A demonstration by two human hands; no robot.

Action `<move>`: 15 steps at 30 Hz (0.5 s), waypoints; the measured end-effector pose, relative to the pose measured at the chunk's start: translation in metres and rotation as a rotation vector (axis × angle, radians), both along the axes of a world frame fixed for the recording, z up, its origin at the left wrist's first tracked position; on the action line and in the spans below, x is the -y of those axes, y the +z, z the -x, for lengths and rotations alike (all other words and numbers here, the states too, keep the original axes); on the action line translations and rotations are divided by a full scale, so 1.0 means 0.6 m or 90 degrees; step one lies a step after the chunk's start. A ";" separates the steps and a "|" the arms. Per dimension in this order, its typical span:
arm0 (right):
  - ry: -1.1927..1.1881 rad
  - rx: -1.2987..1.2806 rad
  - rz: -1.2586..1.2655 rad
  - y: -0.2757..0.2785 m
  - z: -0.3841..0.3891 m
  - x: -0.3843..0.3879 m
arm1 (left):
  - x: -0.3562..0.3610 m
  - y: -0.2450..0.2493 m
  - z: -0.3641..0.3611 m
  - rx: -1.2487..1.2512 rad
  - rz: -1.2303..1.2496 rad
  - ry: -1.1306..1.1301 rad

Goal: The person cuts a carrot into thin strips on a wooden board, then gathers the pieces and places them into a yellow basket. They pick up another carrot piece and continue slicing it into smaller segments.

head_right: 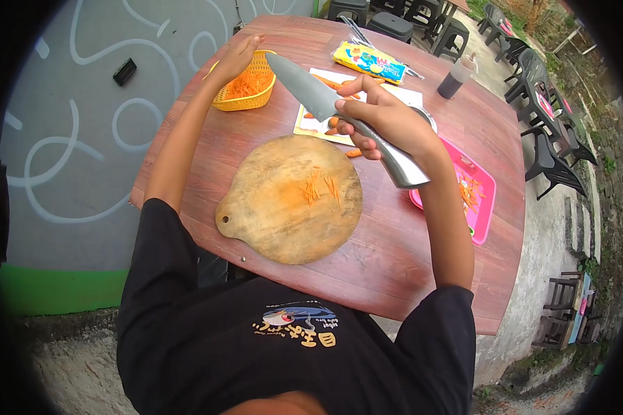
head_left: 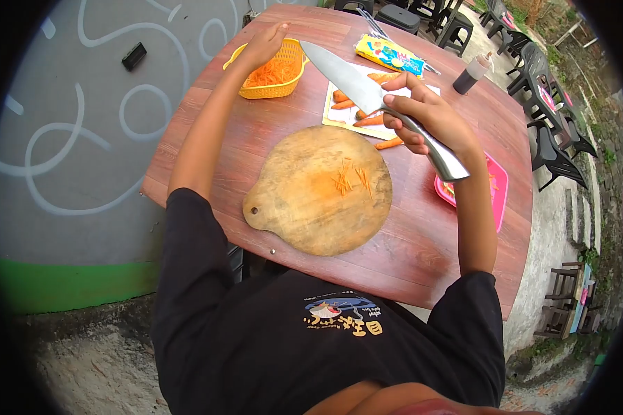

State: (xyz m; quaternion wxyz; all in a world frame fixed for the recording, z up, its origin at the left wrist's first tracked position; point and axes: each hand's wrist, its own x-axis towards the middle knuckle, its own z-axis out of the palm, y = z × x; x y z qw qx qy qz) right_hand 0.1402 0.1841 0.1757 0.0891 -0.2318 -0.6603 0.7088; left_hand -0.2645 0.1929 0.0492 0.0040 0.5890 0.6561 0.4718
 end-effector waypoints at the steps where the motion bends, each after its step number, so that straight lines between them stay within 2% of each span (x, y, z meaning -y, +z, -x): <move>1: -0.027 0.001 0.018 0.008 -0.027 0.008 | -0.001 -0.004 0.001 0.010 -0.004 -0.013; 6: -0.087 0.007 0.022 -0.001 -0.126 0.032 | 0.019 0.007 -0.014 0.076 0.024 -0.007; 9: -0.105 0.022 0.030 -0.017 -0.158 0.047 | 0.025 0.008 -0.001 0.001 -0.029 0.050; 11: -0.128 0.041 0.028 -0.028 -0.170 0.060 | 0.041 0.022 -0.007 0.028 0.089 0.024; 12: -0.128 0.041 0.032 -0.034 -0.175 0.064 | 0.048 0.030 -0.011 0.028 0.092 0.024; 14: -0.132 0.067 0.016 -0.043 -0.185 0.070 | 0.066 0.049 -0.029 0.073 0.298 0.014; 15: -0.128 0.074 0.010 -0.047 -0.189 0.072 | 0.065 0.037 -0.024 0.072 0.299 0.014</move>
